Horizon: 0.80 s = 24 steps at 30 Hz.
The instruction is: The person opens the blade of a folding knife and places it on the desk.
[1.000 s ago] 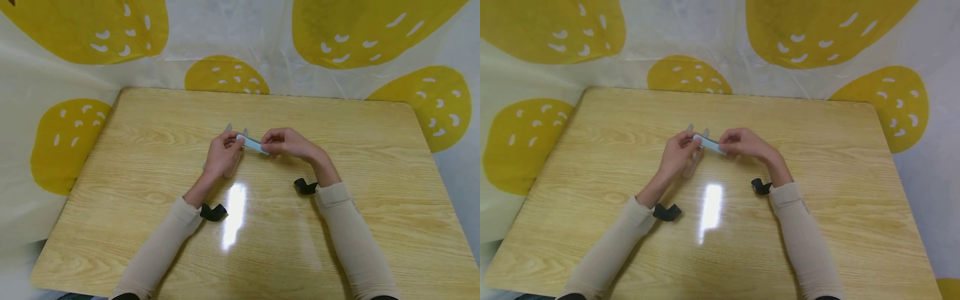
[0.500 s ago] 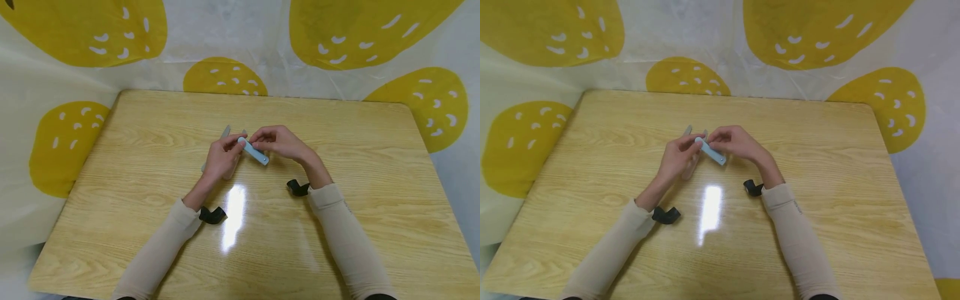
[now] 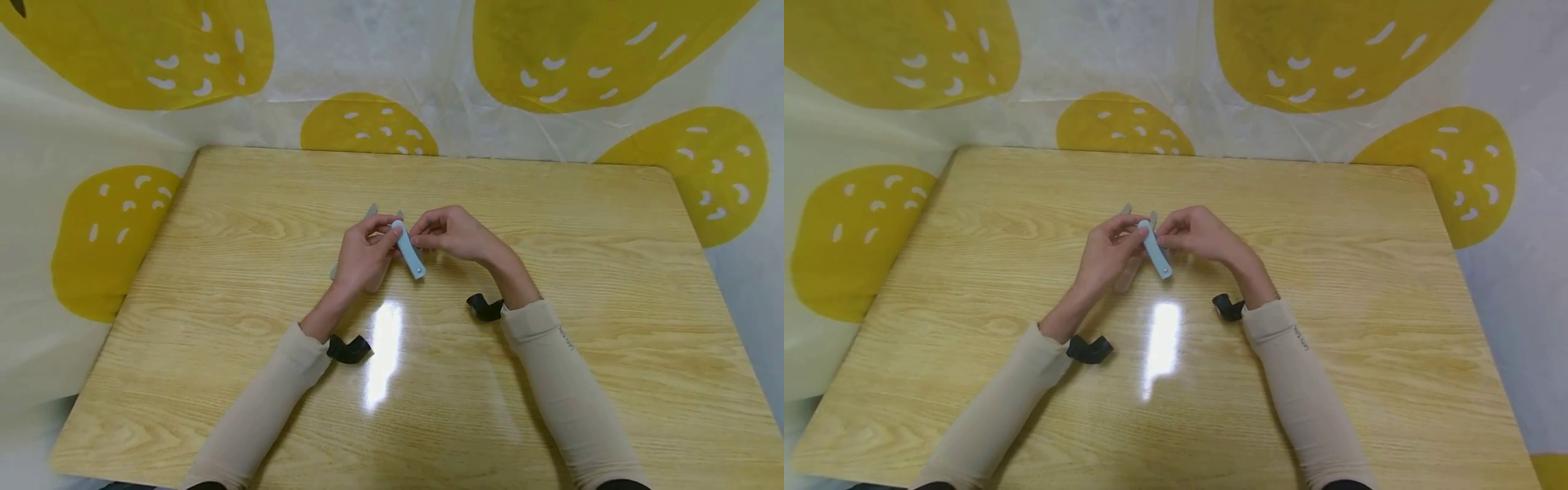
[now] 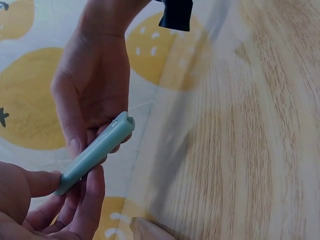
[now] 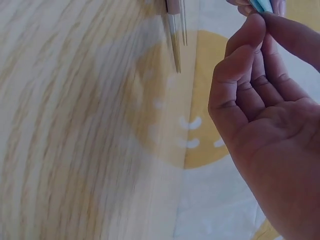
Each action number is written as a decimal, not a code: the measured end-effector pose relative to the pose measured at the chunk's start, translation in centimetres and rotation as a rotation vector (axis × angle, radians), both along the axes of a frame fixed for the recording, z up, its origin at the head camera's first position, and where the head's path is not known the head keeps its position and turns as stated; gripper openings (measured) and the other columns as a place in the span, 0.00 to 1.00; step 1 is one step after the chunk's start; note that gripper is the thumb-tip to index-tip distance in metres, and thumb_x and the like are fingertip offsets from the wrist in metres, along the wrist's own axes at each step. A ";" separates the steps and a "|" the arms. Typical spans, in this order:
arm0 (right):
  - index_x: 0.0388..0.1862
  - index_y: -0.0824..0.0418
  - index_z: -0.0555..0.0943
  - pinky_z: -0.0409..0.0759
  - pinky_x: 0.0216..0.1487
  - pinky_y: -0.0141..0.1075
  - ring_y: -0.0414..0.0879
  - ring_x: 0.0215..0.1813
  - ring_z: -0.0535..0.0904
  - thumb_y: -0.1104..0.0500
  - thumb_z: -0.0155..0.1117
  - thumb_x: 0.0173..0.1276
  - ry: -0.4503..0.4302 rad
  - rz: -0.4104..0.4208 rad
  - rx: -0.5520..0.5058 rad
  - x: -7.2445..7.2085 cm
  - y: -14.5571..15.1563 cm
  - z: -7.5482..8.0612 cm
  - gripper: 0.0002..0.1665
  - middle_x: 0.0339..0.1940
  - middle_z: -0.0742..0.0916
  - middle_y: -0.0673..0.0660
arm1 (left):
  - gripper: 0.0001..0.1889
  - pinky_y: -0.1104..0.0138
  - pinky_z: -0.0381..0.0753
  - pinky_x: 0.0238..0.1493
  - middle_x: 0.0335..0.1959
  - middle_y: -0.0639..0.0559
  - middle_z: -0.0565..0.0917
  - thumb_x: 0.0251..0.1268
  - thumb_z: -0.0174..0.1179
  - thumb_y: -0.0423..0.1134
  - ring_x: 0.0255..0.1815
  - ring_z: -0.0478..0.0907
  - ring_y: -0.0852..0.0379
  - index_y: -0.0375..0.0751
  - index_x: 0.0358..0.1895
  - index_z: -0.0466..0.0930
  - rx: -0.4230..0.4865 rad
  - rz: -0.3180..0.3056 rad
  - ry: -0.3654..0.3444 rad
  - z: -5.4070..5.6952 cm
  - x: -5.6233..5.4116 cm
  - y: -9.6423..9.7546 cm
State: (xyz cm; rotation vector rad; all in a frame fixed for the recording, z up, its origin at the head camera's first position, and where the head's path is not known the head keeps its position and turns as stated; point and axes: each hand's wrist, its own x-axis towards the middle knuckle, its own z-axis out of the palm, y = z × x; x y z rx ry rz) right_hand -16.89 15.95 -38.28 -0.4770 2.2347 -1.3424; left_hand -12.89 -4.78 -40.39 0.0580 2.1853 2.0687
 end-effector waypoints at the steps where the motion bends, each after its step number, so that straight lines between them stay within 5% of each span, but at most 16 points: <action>1: 0.47 0.63 0.87 0.82 0.44 0.44 0.59 0.44 0.83 0.58 0.67 0.76 0.004 -0.002 -0.001 0.0 0.0 0.0 0.09 0.39 0.91 0.58 | 0.17 0.42 0.87 0.51 0.40 0.46 0.83 0.77 0.61 0.36 0.33 0.86 0.64 0.29 0.61 0.82 0.004 -0.001 -0.001 0.0 0.0 0.0; 24: 0.44 0.61 0.87 0.82 0.45 0.50 0.62 0.44 0.84 0.56 0.63 0.78 0.050 -0.102 -0.078 -0.2 0.4 0.1 0.11 0.37 0.89 0.55 | 0.13 0.42 0.86 0.52 0.44 0.42 0.84 0.78 0.59 0.32 0.35 0.87 0.60 0.30 0.58 0.82 0.110 0.024 0.021 1.0 -0.3 0.2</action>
